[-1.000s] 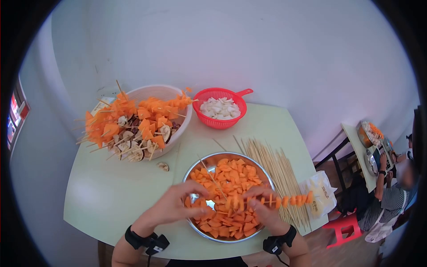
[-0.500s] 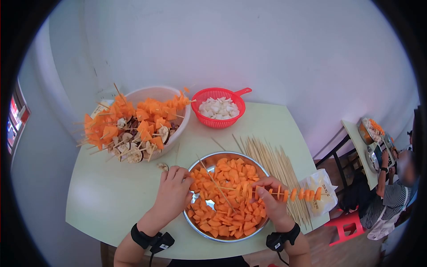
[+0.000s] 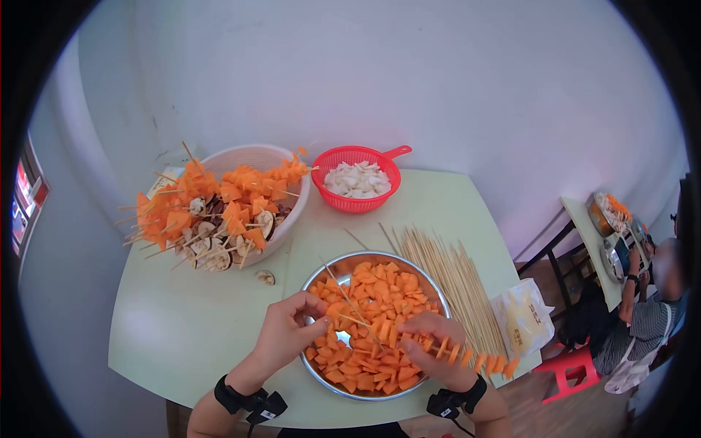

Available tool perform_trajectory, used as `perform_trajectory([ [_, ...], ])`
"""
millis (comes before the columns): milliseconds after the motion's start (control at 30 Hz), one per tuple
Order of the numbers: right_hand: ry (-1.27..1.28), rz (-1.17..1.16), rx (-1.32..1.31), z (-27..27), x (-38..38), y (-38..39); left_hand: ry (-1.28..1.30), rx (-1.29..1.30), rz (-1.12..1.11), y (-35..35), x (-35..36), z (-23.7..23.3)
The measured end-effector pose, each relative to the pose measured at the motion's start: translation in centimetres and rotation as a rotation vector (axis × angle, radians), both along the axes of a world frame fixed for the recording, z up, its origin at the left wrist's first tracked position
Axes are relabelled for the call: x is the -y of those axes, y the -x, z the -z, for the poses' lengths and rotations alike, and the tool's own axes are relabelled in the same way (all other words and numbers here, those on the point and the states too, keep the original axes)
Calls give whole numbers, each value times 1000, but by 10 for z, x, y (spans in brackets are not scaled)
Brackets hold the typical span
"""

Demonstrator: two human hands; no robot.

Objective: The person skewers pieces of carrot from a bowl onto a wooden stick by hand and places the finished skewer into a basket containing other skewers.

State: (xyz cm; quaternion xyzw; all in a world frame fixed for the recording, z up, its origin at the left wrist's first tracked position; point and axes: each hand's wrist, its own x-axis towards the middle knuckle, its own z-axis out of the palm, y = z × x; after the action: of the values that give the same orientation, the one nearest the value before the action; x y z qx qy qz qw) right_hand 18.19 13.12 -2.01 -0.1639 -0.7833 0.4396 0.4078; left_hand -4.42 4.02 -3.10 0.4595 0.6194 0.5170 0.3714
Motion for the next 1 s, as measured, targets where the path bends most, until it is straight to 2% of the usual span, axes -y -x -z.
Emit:
perform_trajectory([
  [67, -171, -4, 13, -9, 5, 0, -11, 5, -19, -2, 0, 1],
  [167, -230, 3, 19, -4, 4, 1, -21, -11, -48, -5, 1, 0],
  [400, -167, -17, 31, -4, 6, 4, -31, -28, -98, -11, 2, 0],
  [567, -364, -6, -32, 0, 6, 14, -114, -214, -181, -17, 3, 1],
  [1000, -374, 5, -42, 4, 9, 20, -170, -348, -244, -24, 4, 0],
])
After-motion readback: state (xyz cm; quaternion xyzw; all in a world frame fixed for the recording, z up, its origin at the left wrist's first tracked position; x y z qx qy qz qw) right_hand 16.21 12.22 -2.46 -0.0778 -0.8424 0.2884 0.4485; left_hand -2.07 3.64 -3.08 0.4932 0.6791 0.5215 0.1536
